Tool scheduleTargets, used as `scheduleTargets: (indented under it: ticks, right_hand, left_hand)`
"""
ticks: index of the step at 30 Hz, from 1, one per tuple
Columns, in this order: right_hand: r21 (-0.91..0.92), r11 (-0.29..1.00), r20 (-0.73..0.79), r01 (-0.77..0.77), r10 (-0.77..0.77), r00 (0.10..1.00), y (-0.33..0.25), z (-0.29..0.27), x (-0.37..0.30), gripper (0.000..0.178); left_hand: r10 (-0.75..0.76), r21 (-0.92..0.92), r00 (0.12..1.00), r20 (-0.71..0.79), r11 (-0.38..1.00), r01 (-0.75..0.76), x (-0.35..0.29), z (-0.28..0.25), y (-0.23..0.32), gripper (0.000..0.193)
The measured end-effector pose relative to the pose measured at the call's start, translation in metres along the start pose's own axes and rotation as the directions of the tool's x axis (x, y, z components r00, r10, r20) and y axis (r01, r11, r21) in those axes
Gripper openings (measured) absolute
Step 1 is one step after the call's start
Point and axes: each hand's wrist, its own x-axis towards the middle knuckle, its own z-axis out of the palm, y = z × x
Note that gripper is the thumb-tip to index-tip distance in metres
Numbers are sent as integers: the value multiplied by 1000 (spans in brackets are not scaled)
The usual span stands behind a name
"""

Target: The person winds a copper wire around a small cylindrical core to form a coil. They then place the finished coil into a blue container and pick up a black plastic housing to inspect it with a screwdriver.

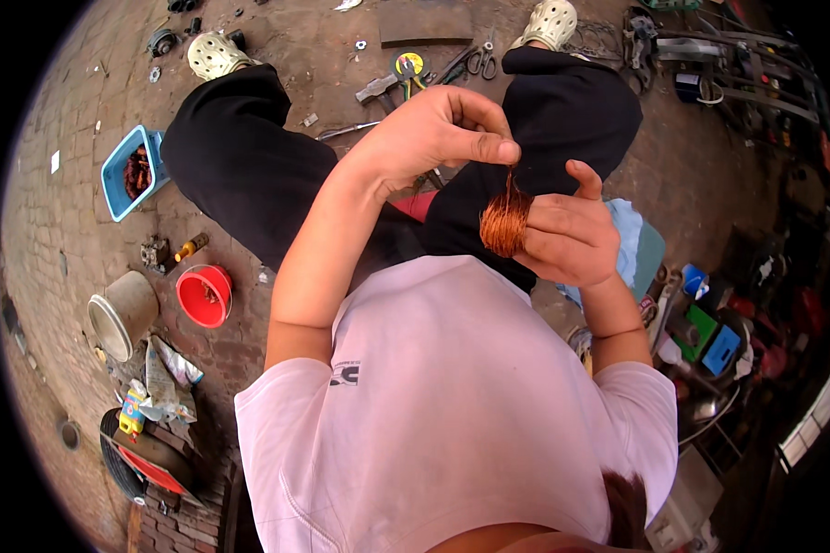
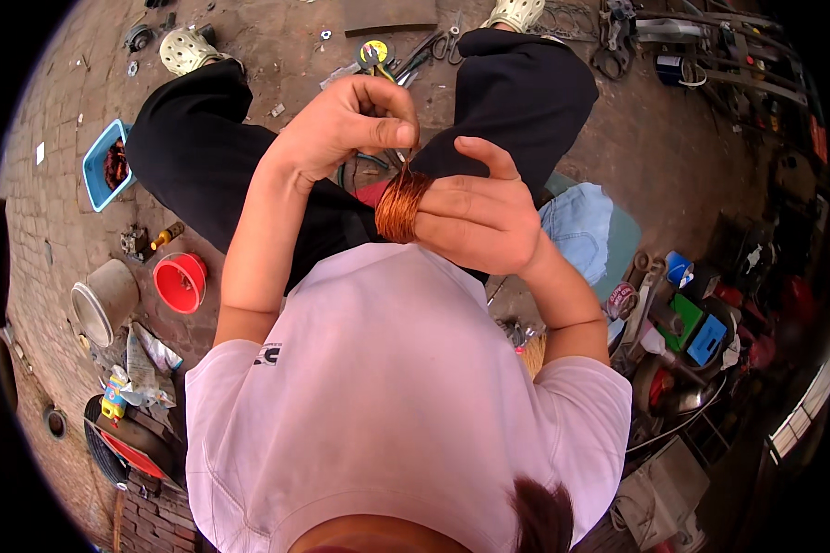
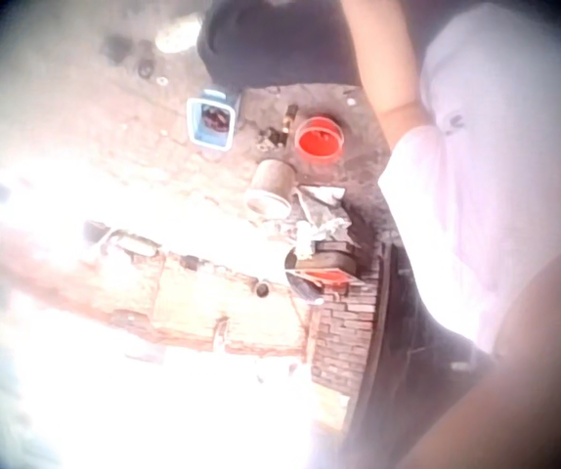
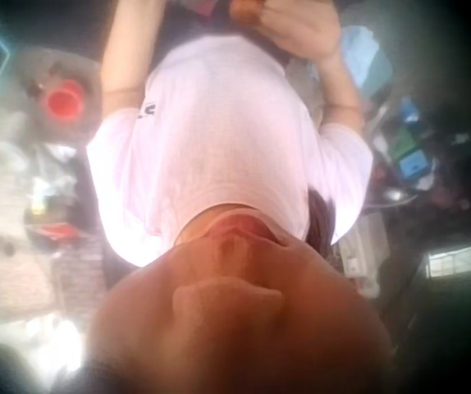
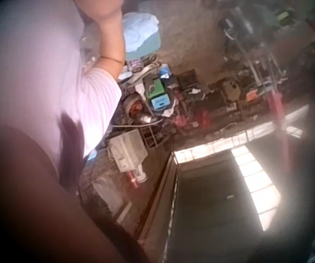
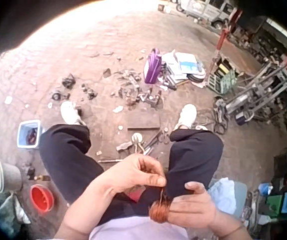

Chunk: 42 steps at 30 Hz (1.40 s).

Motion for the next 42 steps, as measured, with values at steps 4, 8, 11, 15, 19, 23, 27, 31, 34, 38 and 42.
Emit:
scheduleTargets:
  ticks: [4, 8, 11, 15, 19, 23, 27, 31, 34, 38, 42]
  right_hand:
    - [16, 1000, 26, -12, 12, 1000, 1, 1, -1, 14]
    - [74, 997, 12, -14, 13, 1000, 1, 2, 1, 12]
    - [96, 995, -1, -19, 19, 1000, 1, 2, 1, 12]
    - [77, 996, -18, -47, 48, 999, 1, -1, 2, 15]
    - [76, 995, -39, -59, 62, 997, 1, -1, 1, 16]
    - [31, 997, -68, -73, 75, 995, 1, 0, 0, 17]
    - [-17, 996, -85, -87, 85, 993, 2, 1, -2, 14]
    - [-152, 982, -187, -114, 85, 979, 8, 9, -4, 16]
    - [-368, 914, -260, -174, 78, 962, 19, 17, -4, 19]
    - [-530, 812, -324, -245, 73, 943, 45, 20, -5, 18]
    - [-567, 772, -291, -288, 140, 947, 61, 11, -9, 23]
  left_hand:
    - [69, -76, 998, 15, 995, -67, -1, -1, 0, 25]
    - [142, -64, 990, 1, 988, -142, -2, 5, 6, 25]
    - [88, -61, 996, -2, 994, -88, 0, 8, 6, 19]
    - [-1, -92, 999, 46, 996, 6, 2, 7, 3, 18]
    - [-17, -174, 995, 99, 984, 34, 3, 10, -6, 19]
    - [-37, -269, 985, 171, 960, 82, 5, 10, -14, 19]
    - [-77, -350, 973, 220, 924, 152, 8, 13, -22, 17]
    - [-53, -414, 985, 163, 903, 117, 10, 15, -29, 13]
    - [-48, -395, 999, 14, 918, 50, 12, 24, -27, 12]
    - [-62, -167, 990, -127, 985, 40, 12, 30, -22, 18]
    - [18, 58, 985, -170, 998, -8, 11, 23, -15, 26]
